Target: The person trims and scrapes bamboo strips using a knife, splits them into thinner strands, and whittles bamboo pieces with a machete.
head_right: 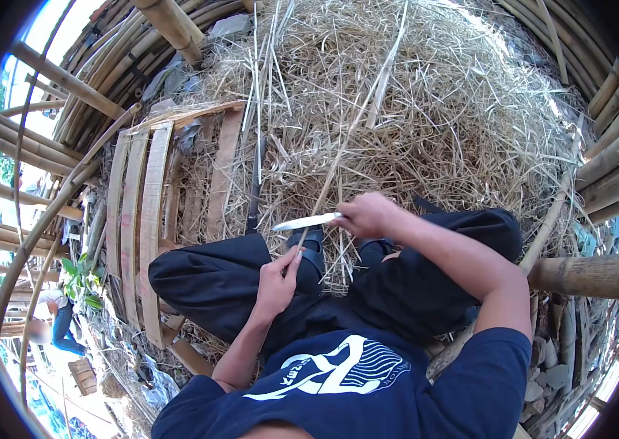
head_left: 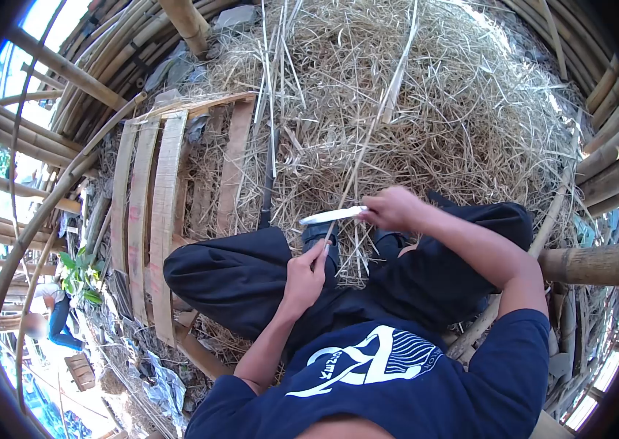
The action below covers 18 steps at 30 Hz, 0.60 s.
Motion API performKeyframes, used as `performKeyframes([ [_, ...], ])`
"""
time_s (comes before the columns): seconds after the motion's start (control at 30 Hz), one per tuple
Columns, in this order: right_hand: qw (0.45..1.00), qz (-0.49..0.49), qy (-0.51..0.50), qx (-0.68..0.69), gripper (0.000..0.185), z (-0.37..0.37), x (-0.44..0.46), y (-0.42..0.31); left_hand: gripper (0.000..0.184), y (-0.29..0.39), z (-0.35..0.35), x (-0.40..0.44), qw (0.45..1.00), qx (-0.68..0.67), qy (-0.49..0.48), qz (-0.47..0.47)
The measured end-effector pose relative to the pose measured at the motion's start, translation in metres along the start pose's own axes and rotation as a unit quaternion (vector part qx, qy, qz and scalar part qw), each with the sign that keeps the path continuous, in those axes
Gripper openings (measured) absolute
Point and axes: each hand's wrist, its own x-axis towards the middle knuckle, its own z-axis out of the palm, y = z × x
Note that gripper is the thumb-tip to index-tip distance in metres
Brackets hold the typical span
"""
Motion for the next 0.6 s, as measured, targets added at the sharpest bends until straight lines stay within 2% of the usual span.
performKeyframes([
  [0.03, 0.999, 0.023, -0.043, -0.023, 0.033, -0.010, 0.007, 0.020, 0.025, -0.003, 0.000, -0.004, 1.000, -0.004, 0.007, 0.014],
  [0.07, 0.989, 0.069, -0.028, -0.131, 0.031, -0.003, 0.025, 0.066, 0.025, -0.004, 0.000, -0.011, 1.000, -0.001, 0.003, 0.011],
  [0.1, 0.963, 0.204, 0.169, -0.040, 0.034, -0.007, 0.026, 0.107, 0.024, -0.004, 0.001, -0.019, 1.000, -0.011, -0.004, 0.011],
  [0.13, 0.972, 0.148, 0.121, -0.133, 0.040, -0.030, 0.018, 0.121, 0.024, -0.005, 0.000, -0.022, 1.000, -0.018, -0.009, 0.016],
  [0.17, 0.970, 0.145, 0.173, -0.095, 0.047, -0.014, 0.022, 0.127, 0.024, -0.006, -0.002, -0.021, 1.000, -0.014, -0.008, 0.019],
  [0.2, 0.960, 0.141, 0.238, -0.029, 0.048, 0.000, 0.025, 0.116, 0.024, -0.007, -0.003, -0.020, 1.000, -0.015, -0.011, 0.002],
  [0.27, 0.950, 0.204, 0.175, 0.161, 0.049, 0.003, 0.031, 0.090, 0.025, -0.007, 0.004, -0.012, 0.999, -0.028, -0.018, -0.027],
  [0.33, 0.849, 0.315, 0.102, 0.413, 0.048, 0.009, 0.040, 0.069, 0.025, -0.006, 0.007, -0.014, 0.998, -0.036, -0.025, -0.046],
  [0.37, 0.922, 0.205, 0.117, 0.307, 0.048, 0.013, 0.038, 0.059, 0.025, -0.008, 0.006, -0.014, 0.998, -0.043, -0.023, -0.041],
  [0.43, 0.971, 0.095, 0.102, 0.195, 0.046, 0.012, 0.024, 0.023, 0.025, -0.008, 0.002, -0.016, 0.998, -0.048, -0.021, -0.040],
  [0.47, 0.973, 0.100, 0.077, 0.194, 0.044, 0.007, 0.014, 0.002, 0.025, -0.004, -0.001, -0.014, 0.997, -0.049, -0.021, -0.050],
  [0.6, 1.000, 0.013, -0.020, 0.018, 0.042, 0.010, 0.002, -0.017, 0.024, -0.009, -0.008, -0.015, 0.997, -0.045, -0.025, -0.050],
])
